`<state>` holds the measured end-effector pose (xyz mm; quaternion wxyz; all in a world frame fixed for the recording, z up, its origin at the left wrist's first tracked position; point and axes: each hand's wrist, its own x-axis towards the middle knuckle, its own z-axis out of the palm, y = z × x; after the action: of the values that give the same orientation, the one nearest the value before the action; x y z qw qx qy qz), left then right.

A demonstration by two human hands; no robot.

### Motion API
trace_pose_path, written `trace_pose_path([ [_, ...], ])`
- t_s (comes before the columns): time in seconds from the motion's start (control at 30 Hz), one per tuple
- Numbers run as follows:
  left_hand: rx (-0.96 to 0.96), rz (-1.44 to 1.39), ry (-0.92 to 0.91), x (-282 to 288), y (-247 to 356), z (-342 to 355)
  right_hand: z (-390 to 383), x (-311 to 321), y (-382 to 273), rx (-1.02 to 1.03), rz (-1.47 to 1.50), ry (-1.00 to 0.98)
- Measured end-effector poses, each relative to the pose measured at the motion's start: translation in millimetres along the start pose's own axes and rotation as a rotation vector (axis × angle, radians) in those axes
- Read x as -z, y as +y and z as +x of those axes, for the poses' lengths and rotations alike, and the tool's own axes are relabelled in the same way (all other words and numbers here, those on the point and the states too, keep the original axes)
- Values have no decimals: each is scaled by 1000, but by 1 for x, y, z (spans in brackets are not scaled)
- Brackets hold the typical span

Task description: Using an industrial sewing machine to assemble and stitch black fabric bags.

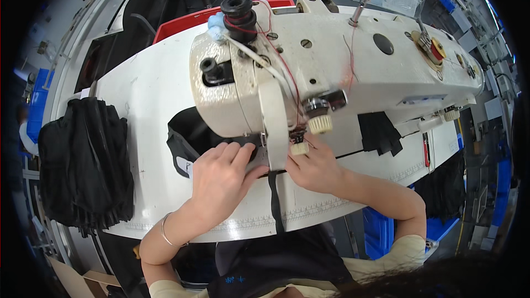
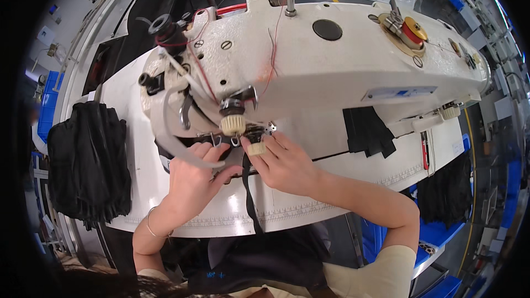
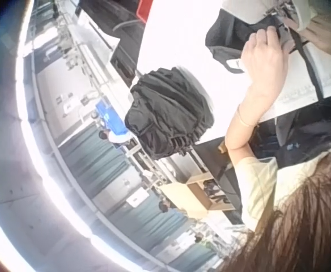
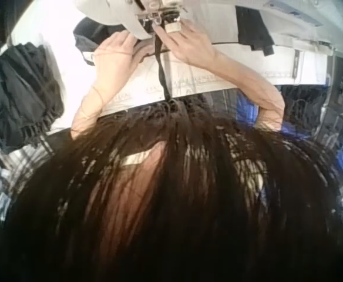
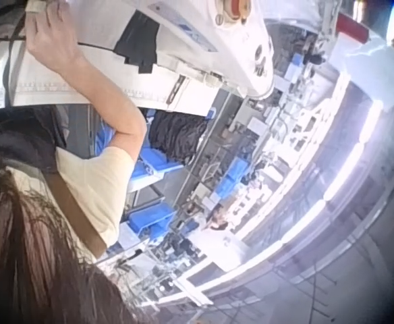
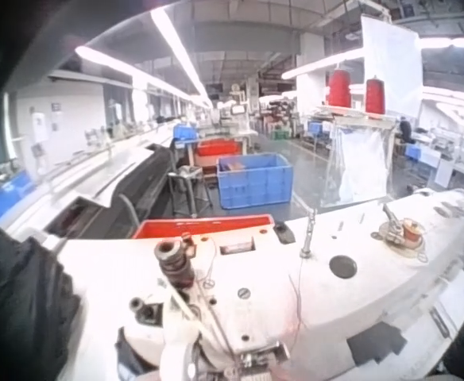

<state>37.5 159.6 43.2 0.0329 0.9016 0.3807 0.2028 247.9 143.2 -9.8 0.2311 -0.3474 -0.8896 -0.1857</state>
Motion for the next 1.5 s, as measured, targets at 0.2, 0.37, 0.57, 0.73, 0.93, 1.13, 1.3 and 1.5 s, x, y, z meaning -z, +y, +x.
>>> trace_pose_path([
  [0.2, -256, 371, -19, -17, 10, 6, -8, -18, 6, 39, 66, -155],
  [0.37, 106, -322, -386, -57, -35, -24, -15, -30, 1, -175, 307, -182],
  [0.57, 433, -691, -300, -64, -35, -27, -25, -41, -4, -171, 344, 11],
  [0.73, -40, -235, -105, -71, -38, -38, -11, -7, -2, 40, 244, -29],
  [0.93, 351, -647, -253, -45, -51, -26, -13, -12, -7, 72, 262, -137],
  [1.13, -159, -184, -115, -65, -48, -34, -12, -17, -11, 100, 232, -140],
  [1.3, -106, -320, -352, -69, -56, -48, -7, -16, -12, 55, 263, -123],
  [1.5, -108, -333, -354, -65, -53, -43, -9, -14, -12, 44, 265, -120],
])
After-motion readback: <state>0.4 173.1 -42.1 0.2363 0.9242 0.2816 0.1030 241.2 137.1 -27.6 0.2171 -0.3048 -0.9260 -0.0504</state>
